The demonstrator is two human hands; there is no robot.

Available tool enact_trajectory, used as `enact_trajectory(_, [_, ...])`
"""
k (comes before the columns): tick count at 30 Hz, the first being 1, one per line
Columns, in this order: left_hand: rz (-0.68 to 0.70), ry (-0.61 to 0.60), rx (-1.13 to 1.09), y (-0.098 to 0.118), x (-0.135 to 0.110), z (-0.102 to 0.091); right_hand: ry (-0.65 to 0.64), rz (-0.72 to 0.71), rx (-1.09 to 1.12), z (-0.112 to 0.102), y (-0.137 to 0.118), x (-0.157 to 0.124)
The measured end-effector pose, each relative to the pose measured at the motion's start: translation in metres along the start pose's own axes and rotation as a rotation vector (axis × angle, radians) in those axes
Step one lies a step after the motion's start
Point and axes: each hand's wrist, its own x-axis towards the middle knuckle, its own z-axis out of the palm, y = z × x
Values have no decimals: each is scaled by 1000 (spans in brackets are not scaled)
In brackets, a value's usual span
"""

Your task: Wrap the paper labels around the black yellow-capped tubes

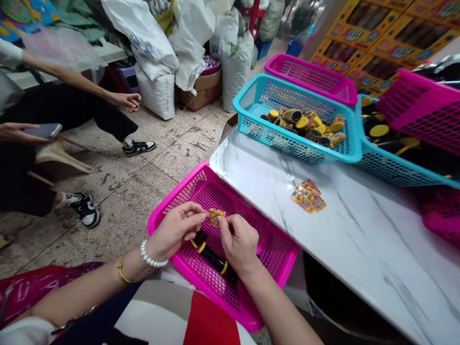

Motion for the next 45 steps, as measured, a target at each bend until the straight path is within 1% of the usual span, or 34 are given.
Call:
enact_trajectory(2, [-9,7,-2,0,1,-1,12,-27,6,0,-1,0])
enact_trajectory(5, [-31,9,-22,-1,2,-3,-11,-52,35,0,-2,0])
enact_trajectory(10, [-106,-2,-80,-2,4,-4,-1,-43,76,0,0,-2])
enact_trajectory(12, [-116,2,-83,-2,5,-4,4,-45,87,1,1,-2])
enact_trajectory(15, [-109,-5,-49,-3,5,-4,2,-57,78,2,1,-1])
enact_trajectory(19, [-107,-43,33,-4,5,-6,-13,-58,83,4,0,0])
enact_trajectory(21, [-86,-48,113,-4,5,-6,-55,-68,107,5,-1,1])
enact_trajectory(24, [-2,-3,203,-3,5,-6,-130,-63,174,2,-2,3])
enact_trajectory(26, [4,17,204,-2,5,-6,-211,-32,209,-5,-4,4])
enact_trajectory(27, [-17,17,189,-1,5,-7,-291,-9,202,-9,-4,3])
enact_trajectory(28, [-44,17,168,-1,6,-8,-394,18,175,-13,-4,1])
enact_trajectory(30, [-65,31,125,1,9,-11,-660,79,57,-17,-1,-8])
enact_trajectory(31, [-54,45,107,2,12,-14,-770,101,-1,-16,1,-13])
enact_trajectory(32, [-40,57,95,4,14,-16,-850,116,-45,-12,3,-19])
enact_trajectory(34, [-13,70,75,7,17,-19,-932,135,-76,-2,4,-30])
enact_trajectory(35, [-6,68,69,9,18,-19,-940,135,-63,3,2,-34])
enact_trajectory(37, [-2,60,54,11,17,-19,-917,128,-3,9,-2,-35])
enact_trajectory(39, [-8,62,40,12,15,-18,-855,149,73,7,-5,-29])
enact_trajectory(40, [-18,65,37,13,15,-18,-817,183,129,3,-6,-23])
enact_trajectory(42, [-40,75,39,13,15,-18,-735,296,332,-8,-3,-11])
enact_trajectory(45, [-67,50,60,13,15,-18,-570,461,762,-24,5,4])
